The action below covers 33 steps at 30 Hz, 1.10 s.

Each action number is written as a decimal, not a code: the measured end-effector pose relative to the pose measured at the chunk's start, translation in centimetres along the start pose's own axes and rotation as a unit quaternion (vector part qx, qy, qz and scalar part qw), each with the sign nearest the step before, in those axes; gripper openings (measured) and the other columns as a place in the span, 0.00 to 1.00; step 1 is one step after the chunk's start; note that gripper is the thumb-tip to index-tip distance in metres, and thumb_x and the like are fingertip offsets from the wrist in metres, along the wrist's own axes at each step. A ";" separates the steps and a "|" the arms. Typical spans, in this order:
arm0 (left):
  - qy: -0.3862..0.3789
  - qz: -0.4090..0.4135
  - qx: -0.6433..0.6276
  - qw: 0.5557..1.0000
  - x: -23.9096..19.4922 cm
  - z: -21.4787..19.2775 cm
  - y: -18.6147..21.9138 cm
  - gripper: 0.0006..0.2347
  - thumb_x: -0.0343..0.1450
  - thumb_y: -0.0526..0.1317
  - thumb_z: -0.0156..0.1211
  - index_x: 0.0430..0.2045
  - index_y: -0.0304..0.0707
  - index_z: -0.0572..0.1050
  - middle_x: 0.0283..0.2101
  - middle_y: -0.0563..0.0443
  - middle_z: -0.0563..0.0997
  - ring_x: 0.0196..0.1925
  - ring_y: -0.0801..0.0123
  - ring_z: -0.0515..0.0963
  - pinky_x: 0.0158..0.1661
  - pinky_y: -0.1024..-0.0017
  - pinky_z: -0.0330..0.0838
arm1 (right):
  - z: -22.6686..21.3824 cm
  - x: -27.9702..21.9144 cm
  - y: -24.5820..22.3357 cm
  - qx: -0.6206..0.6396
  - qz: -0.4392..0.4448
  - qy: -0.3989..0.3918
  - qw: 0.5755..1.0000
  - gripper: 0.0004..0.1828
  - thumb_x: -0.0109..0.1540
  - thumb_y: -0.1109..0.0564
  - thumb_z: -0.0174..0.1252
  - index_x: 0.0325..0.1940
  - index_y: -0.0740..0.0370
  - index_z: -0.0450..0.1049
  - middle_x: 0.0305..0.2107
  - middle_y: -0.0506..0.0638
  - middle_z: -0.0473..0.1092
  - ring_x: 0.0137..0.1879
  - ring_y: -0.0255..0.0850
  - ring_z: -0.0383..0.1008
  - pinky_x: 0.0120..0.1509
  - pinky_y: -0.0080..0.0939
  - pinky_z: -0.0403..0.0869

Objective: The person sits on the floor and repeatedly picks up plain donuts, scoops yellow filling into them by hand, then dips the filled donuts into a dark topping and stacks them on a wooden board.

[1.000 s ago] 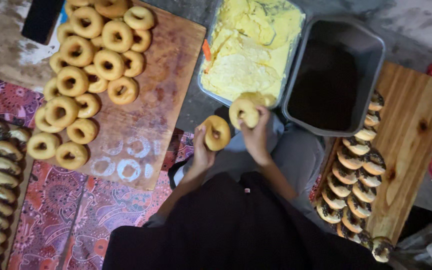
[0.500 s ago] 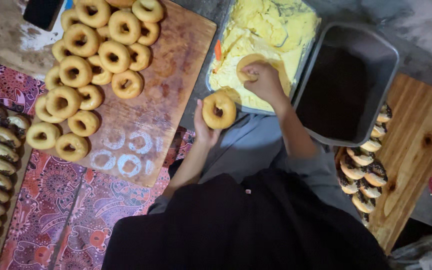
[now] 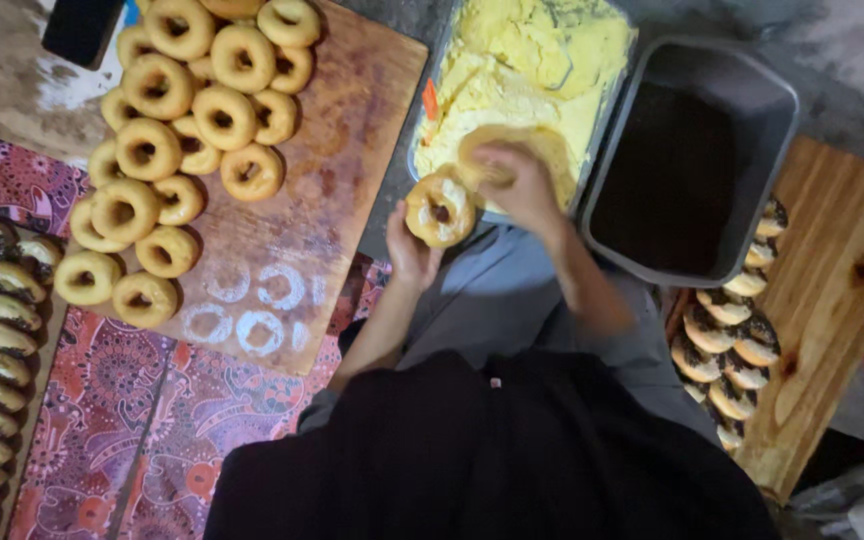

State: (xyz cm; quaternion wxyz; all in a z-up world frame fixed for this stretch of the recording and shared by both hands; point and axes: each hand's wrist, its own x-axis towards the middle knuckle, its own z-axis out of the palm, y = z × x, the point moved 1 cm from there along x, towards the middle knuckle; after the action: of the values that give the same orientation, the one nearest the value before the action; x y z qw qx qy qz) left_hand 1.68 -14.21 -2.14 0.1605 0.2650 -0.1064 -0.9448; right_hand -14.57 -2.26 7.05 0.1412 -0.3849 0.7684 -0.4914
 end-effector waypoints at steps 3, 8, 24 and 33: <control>-0.046 -0.022 -0.020 0.999 -0.9 -0.9 -0.6 0.24 0.80 0.55 0.45 0.57 0.32 0.73 0.54 0.41 0.80 0.55 0.55 0.79 0.51 0.59 0.74 | 2.0 -4.2 -2.0 -0.077 -0.168 -0.100 0.978 0.25 0.48 0.59 0.72 0.50 0.61 0.80 0.45 0.57 0.76 0.54 0.56 0.75 0.62 0.53 0.70; -0.022 -0.004 0.024 0.999 -1.1 -1.6 -1.3 0.19 0.74 0.48 0.46 0.50 0.33 0.74 0.51 0.43 0.80 0.55 0.55 0.80 0.57 0.55 0.75 | -0.9 -0.8 -0.8 -0.170 -0.096 0.027 0.980 0.23 0.54 0.60 0.71 0.54 0.61 0.80 0.48 0.56 0.78 0.54 0.54 0.76 0.62 0.51 0.73; -0.061 -0.056 0.107 0.991 -6.4 0.5 -4.0 0.20 0.73 0.44 0.49 0.55 0.28 0.70 0.56 0.39 0.77 0.61 0.51 0.74 0.64 0.52 0.66 | -4.0 -13.9 -7.2 -0.001 -0.117 0.038 0.992 0.26 0.56 0.62 0.67 0.58 0.63 0.72 0.58 0.59 0.72 0.67 0.52 0.70 0.70 0.49 0.70; -0.280 0.249 0.589 0.716 -13.0 8.8 -3.8 0.25 0.73 0.42 0.48 0.65 0.27 0.64 0.70 0.33 0.59 0.75 0.47 0.60 0.72 0.59 0.58 | -4.1 -18.0 -7.8 0.416 0.187 0.121 0.881 0.30 0.61 0.61 0.67 0.67 0.58 0.66 0.47 0.52 0.75 0.51 0.41 0.77 0.54 0.44 0.77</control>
State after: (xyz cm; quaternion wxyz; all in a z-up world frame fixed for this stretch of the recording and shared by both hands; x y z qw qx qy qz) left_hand 6.56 -5.02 10.17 0.1641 -0.0072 -0.7439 -0.6478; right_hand -1.52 11.78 12.80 0.2833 -0.0772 0.5618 -0.7734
